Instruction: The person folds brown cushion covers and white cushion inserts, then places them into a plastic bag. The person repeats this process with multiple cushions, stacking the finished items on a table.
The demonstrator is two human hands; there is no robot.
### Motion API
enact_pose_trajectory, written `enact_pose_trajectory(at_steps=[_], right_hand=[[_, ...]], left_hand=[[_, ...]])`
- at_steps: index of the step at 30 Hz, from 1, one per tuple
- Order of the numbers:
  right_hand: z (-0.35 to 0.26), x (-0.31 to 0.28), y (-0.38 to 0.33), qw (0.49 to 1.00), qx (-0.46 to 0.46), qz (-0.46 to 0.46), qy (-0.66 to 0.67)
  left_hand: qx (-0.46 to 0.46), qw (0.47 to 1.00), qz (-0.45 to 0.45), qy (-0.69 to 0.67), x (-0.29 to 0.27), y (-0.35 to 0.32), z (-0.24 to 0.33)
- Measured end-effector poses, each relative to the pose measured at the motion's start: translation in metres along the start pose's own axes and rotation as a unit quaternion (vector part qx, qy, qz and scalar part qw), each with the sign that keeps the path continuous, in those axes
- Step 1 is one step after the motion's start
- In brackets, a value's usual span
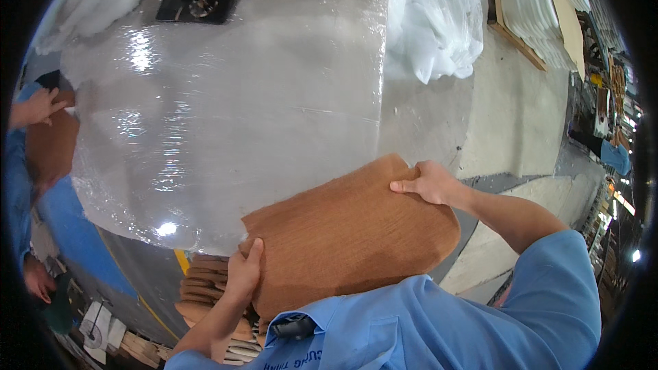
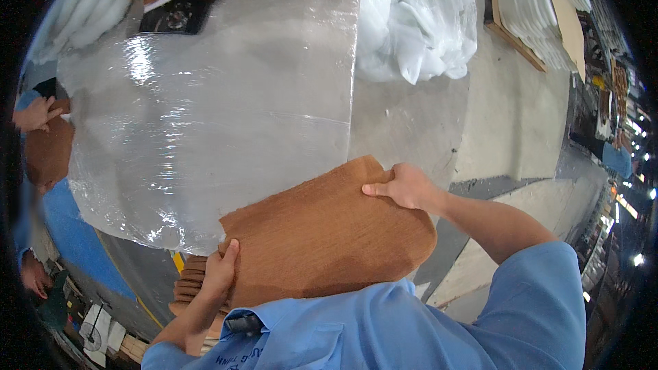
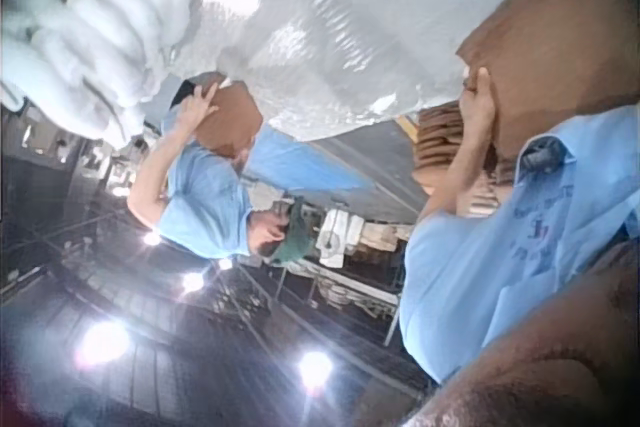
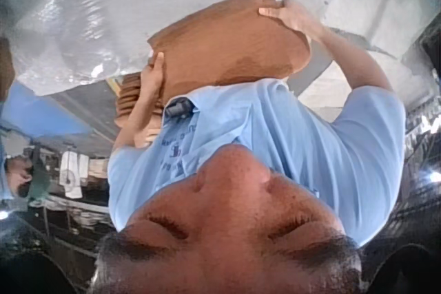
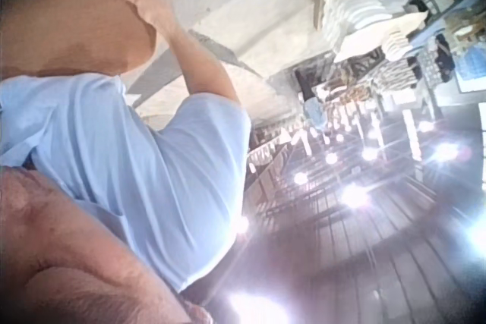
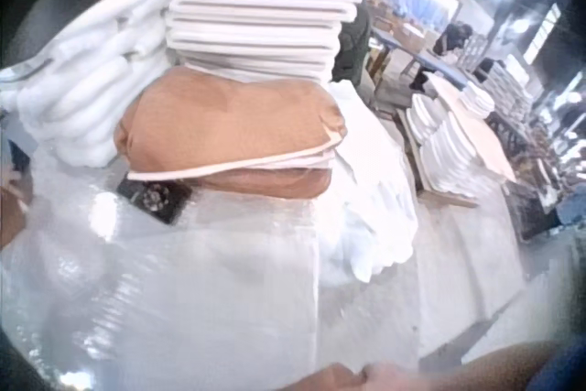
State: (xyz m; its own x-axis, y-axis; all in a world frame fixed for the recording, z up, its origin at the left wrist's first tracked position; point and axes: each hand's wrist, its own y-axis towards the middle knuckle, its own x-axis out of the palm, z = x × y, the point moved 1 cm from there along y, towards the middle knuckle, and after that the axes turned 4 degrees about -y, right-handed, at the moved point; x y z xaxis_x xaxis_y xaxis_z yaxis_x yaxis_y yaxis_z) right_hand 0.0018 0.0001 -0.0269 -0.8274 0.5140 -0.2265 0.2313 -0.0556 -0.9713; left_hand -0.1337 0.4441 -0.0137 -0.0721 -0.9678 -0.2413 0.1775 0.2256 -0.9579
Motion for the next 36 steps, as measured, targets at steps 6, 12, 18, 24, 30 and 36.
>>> enact_pose_trajectory(at_steps=[6, 12, 18, 24, 30, 36], right_hand=[[-0.004, -0.002, 0.006, 0.998, 0.027, -0.033, 0.054], [0.002, -0.002, 0.027, 0.99, 0.02, -0.113, 0.078], [-0.004, -0.006, 0.032, 0.979, -0.009, -0.191, 0.073], [0.004, -0.008, 0.032, 0.975, -0.045, -0.207, 0.072], [0.039, -0.007, 0.004, 0.959, -0.045, -0.114, 0.256], [0.063, 0.011, -0.053, 0.965, -0.071, -0.126, 0.22]], left_hand=[[-0.019, 0.999, -0.017, -0.026, -0.006, 0.022, -0.012], [-0.048, 0.997, 0.001, -0.061, -0.008, 0.031, -0.023], [-0.081, 0.996, -0.006, -0.035, -0.012, 0.036, -0.021], [-0.033, 0.996, -0.035, -0.069, -0.009, 0.04, -0.022], [0.02, 0.998, 0.016, -0.055, -0.022, 0.016, -0.043], [0.122, 0.991, 0.039, 0.041, -0.01, -0.044, -0.047]])
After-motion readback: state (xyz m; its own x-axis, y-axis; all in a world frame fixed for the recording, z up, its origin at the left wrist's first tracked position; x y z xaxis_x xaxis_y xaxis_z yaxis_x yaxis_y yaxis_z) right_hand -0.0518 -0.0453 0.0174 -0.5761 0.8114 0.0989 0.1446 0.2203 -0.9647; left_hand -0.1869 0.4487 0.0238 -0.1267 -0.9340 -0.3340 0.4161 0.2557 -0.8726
